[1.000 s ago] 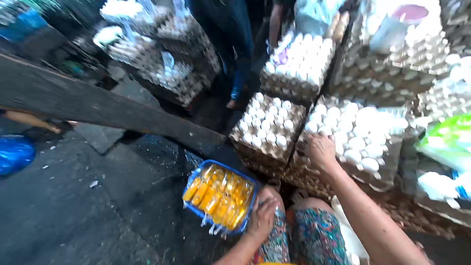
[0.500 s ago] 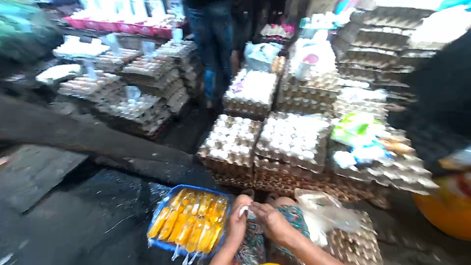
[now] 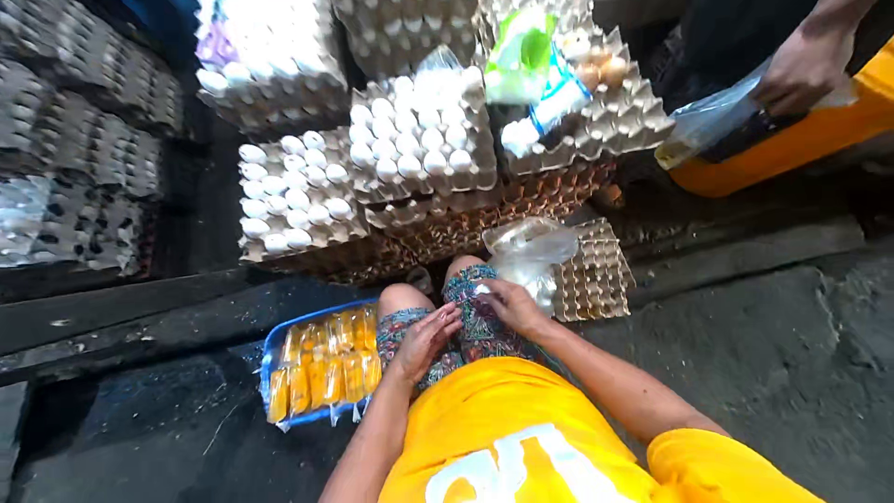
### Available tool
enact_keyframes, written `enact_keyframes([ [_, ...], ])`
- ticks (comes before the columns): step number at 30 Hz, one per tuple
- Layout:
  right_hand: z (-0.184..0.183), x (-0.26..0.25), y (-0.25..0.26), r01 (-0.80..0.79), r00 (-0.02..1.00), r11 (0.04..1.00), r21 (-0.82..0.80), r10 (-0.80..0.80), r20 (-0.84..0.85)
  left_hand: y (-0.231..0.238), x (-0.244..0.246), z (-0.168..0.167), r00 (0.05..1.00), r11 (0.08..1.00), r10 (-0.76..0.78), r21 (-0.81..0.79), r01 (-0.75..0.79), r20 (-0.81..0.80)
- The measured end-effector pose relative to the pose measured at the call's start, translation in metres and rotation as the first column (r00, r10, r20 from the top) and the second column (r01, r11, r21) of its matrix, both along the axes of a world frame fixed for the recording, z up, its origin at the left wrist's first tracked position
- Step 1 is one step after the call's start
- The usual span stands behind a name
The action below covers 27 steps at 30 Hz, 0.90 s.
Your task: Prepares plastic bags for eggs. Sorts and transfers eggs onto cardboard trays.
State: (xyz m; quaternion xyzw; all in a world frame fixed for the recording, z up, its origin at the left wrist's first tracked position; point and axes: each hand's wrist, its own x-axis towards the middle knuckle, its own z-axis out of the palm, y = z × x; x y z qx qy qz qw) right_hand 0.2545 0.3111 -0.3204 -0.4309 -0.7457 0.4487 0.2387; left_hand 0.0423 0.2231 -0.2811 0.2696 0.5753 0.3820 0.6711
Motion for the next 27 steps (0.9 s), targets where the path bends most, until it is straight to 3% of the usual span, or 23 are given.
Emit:
enact_keyframes([
  [2,-0.010,0.030,-0.004,0.221,0.973,0.966,-0.134,-0.227,-0.037,-0.005,-0.005,0.000,0.998,0.996,0.054,-0.074,-0.055,-0.015],
  [4,-0.017,0.066,0.000,0.469,0.873,0.867,-0.169,-0.484,-0.060,-0.005,-0.010,-0.002,0.993,0.987,0.112,-0.110,-0.114,-0.026],
  [6,-0.015,0.100,0.015,0.628,0.762,0.765,-0.142,-0.642,-0.087,-0.003,-0.010,-0.002,0.990,0.983,0.133,-0.123,-0.137,-0.041],
  [8,0.004,0.121,0.037,0.688,0.723,0.725,-0.033,-0.689,-0.054,0.002,-0.007,-0.003,0.991,0.985,0.118,-0.123,-0.125,-0.059],
  [11,0.026,0.126,0.079,0.627,0.765,0.748,0.215,-0.644,0.010,0.017,0.001,0.000,0.992,0.991,0.047,-0.116,-0.061,-0.117],
  [13,0.035,0.114,0.107,0.513,0.828,0.816,0.268,-0.552,0.096,0.033,0.005,0.004,0.989,0.993,0.000,-0.115,-0.017,-0.148],
  [15,0.034,0.100,0.132,0.378,0.865,0.900,0.219,-0.427,0.264,0.051,0.010,0.009,0.988,0.993,-0.013,-0.120,-0.006,-0.156],
  [18,0.013,0.084,0.158,0.318,0.821,0.944,0.085,-0.319,0.473,0.083,0.029,0.011,0.992,0.992,-0.017,-0.125,0.001,-0.128],
  [22,-0.007,0.073,0.165,0.306,0.821,0.951,0.038,-0.284,0.496,0.133,0.069,-0.004,1.000,0.985,0.000,-0.175,-0.002,-0.010],
  [25,-0.009,0.073,0.153,0.239,0.821,0.970,0.049,-0.229,0.522,0.162,0.099,-0.031,0.995,0.959,-0.071,-0.270,0.089,0.077],
  [27,-0.009,0.078,0.146,0.202,0.797,0.975,-0.090,-0.110,0.594,0.172,0.113,-0.051,0.990,0.931,-0.116,-0.338,0.136,0.078],
])
